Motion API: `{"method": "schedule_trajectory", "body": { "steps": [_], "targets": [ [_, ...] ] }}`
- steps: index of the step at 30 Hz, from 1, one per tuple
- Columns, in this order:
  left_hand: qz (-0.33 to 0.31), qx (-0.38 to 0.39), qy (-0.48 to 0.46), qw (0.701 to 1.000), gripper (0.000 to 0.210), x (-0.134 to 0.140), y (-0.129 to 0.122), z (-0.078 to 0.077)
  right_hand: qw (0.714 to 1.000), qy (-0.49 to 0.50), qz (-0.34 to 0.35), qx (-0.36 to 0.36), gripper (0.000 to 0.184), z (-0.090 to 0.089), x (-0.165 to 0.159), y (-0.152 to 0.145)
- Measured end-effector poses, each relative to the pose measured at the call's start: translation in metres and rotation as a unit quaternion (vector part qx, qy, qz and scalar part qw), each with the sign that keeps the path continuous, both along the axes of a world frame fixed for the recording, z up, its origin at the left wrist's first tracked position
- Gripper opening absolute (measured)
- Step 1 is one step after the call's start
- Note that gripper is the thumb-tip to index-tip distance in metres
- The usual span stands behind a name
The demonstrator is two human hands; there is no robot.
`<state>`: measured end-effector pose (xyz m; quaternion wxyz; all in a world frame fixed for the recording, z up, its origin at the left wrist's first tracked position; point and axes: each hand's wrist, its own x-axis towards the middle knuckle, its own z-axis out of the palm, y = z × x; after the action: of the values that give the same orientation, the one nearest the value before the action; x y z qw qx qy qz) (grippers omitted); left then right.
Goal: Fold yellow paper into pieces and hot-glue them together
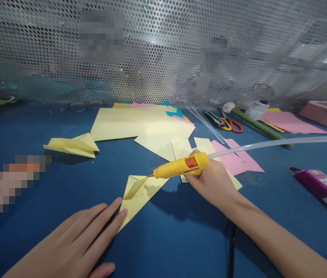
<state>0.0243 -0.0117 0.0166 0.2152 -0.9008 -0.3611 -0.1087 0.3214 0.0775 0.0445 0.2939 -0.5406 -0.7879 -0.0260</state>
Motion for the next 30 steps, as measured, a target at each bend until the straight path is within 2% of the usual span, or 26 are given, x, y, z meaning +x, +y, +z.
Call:
{"method": "schedule_trajectory", "body": {
  "steps": [5, 14, 30],
  "targets": [
    [0.02, -0.012, -0.043, 0.999, 0.055, 0.002, 0.0, -0.004, 0.999, -0.006, 0.042, 0.013, 0.007, -0.002, -0.002, -0.003],
    [0.021, -0.01, -0.038, 0.999, 0.055, 0.004, 0.001, -0.004, 0.993, -0.018, 0.115, 0.024, 0.007, -0.004, -0.006, -0.011],
    [0.02, -0.006, -0.046, 0.999, 0.056, 0.002, -0.001, -0.005, 0.991, -0.05, 0.079, 0.092, 0.009, 0.001, 0.006, -0.002]
  ]
}}
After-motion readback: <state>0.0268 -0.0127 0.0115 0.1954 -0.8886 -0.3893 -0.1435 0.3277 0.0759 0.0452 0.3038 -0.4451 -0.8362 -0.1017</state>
